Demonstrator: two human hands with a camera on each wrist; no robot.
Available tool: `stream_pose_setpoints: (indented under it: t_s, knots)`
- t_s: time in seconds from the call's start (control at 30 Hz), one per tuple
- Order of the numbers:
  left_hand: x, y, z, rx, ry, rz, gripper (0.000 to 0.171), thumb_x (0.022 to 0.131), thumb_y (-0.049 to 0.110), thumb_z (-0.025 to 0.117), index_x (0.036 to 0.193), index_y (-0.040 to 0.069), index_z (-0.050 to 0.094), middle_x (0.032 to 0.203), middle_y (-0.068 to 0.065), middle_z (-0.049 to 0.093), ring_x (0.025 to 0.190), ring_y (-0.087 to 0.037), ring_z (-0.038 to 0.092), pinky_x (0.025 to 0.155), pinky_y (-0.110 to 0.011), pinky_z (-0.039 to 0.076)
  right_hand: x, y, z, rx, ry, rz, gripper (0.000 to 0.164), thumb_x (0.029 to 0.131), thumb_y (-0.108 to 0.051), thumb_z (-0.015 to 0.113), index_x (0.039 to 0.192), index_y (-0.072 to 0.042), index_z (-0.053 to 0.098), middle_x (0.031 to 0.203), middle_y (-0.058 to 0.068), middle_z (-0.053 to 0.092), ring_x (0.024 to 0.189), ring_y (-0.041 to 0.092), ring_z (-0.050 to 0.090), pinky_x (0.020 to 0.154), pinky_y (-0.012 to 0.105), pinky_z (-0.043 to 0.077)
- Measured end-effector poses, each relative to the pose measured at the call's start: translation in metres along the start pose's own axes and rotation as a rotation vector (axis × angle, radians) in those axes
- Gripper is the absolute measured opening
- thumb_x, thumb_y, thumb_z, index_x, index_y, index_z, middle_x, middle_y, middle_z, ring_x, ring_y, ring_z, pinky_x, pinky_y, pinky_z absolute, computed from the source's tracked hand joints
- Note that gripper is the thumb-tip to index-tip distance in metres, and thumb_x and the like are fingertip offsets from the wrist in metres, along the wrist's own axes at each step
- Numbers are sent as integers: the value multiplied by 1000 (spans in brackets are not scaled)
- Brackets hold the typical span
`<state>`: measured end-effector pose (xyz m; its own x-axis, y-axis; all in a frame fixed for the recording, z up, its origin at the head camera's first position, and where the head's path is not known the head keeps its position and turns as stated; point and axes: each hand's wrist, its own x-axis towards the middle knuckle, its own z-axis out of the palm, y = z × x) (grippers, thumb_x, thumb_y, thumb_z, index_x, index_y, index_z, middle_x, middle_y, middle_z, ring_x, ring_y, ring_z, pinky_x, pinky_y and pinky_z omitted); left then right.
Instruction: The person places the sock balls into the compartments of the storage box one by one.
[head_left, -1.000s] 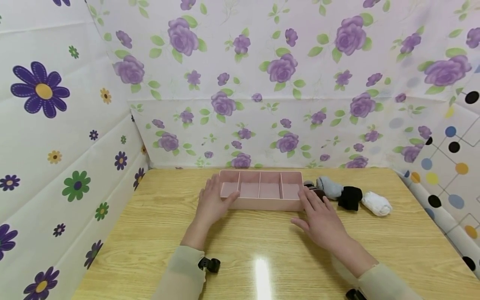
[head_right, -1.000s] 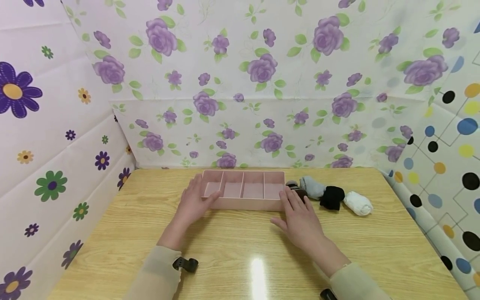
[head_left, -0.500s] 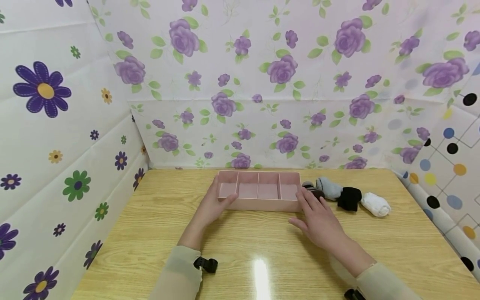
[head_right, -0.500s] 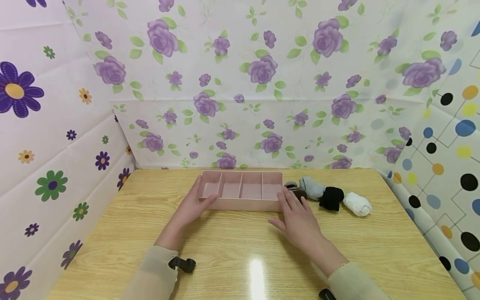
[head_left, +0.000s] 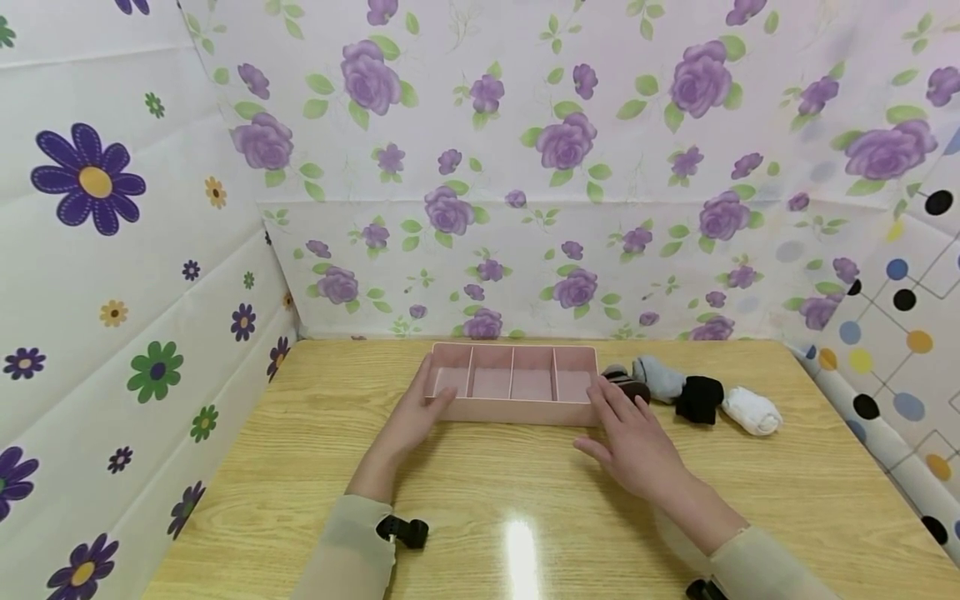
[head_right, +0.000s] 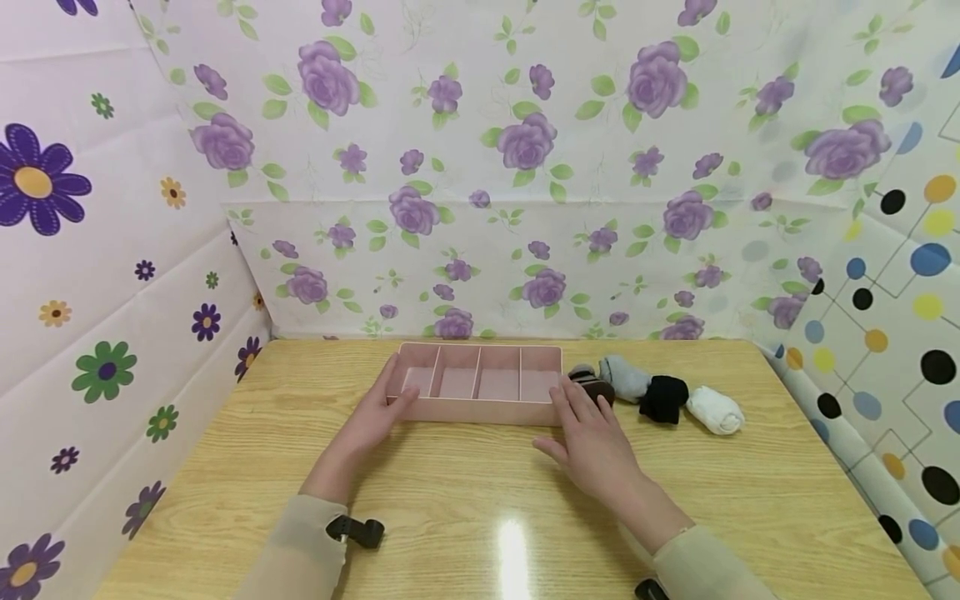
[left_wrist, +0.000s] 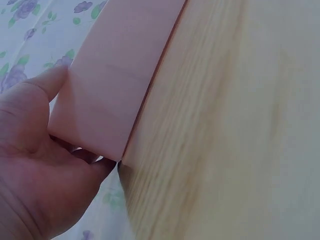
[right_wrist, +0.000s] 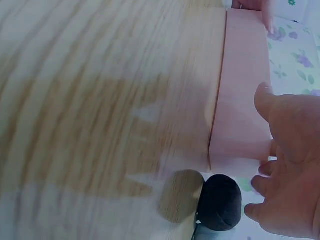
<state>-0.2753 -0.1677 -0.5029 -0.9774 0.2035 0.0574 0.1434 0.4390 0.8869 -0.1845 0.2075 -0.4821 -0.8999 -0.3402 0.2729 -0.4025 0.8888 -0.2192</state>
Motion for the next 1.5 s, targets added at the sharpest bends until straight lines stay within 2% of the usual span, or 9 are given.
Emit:
stream_pose_setpoints:
  t_s: [0.2, 0.47, 0.63, 0.77, 0.97, 1.23, 1.5]
  knots:
    - [-1, -2, -2, 5, -20, -10, 109, 106, 49, 75, 180, 24, -2, 184, -12, 9, 166, -43, 18, 133, -62, 15, 1, 4, -3, 33, -22, -6, 83, 107, -42, 74, 169, 1, 40, 175, 24, 34, 159, 47, 34, 126, 74, 28]
    - [-2, -4, -1, 15, -11, -13, 110, 106, 53, 73, 179, 23, -2, 184, -13, 9, 166, -43, 17, 134, -61, 15, 5, 20, -12, 120, -35, 18, 76, 112, -41, 67, 172, -5, 37, 174, 21, 39, 162, 48, 30, 130, 72, 20]
    - [-2, -4, 0, 20, -13, -11, 109, 106, 52, 73, 179, 23, -2, 184, -13, 9, 167, -43, 16, 134, -61, 14, 4, 32, -20, 111, -4, 54, 76, 111, -40, 68, 171, -5, 38, 172, 23, 41, 161, 48, 30, 129, 72, 22]
    - [-2, -5, 0, 29, -18, -6, 109, 106, 55, 72, 179, 23, -2, 185, -12, 8, 167, -42, 16, 134, -61, 15, 3, 47, -24, 85, 23, 87, 78, 110, -42, 71, 171, -5, 39, 170, 27, 42, 160, 50, 31, 130, 72, 18]
    - [-2, -4, 0, 26, -13, -7, 110, 105, 57, 73, 180, 23, -1, 185, -11, 9, 167, -40, 16, 134, -61, 15, 2, 71, -35, 90, 45, 89, 81, 107, -41, 76, 169, -1, 41, 168, 28, 44, 158, 52, 32, 130, 73, 11]
    - [-1, -2, 1, 30, -5, -2, 109, 106, 53, 74, 180, 23, -1, 184, -13, 10, 166, -42, 17, 134, -61, 16, 7, 98, -41, 76, -1, 55, 92, 99, -41, 84, 169, -2, 40, 169, 29, 42, 159, 53, 28, 130, 74, 12]
    - [-1, -2, 1, 21, -4, 0, 110, 105, 53, 74, 180, 23, -1, 184, -14, 11, 167, -41, 16, 134, -61, 15, 21, 106, -40, 74, -95, 4, 95, 96, -40, 87, 171, -6, 40, 172, 25, 40, 162, 51, 24, 131, 73, 11]
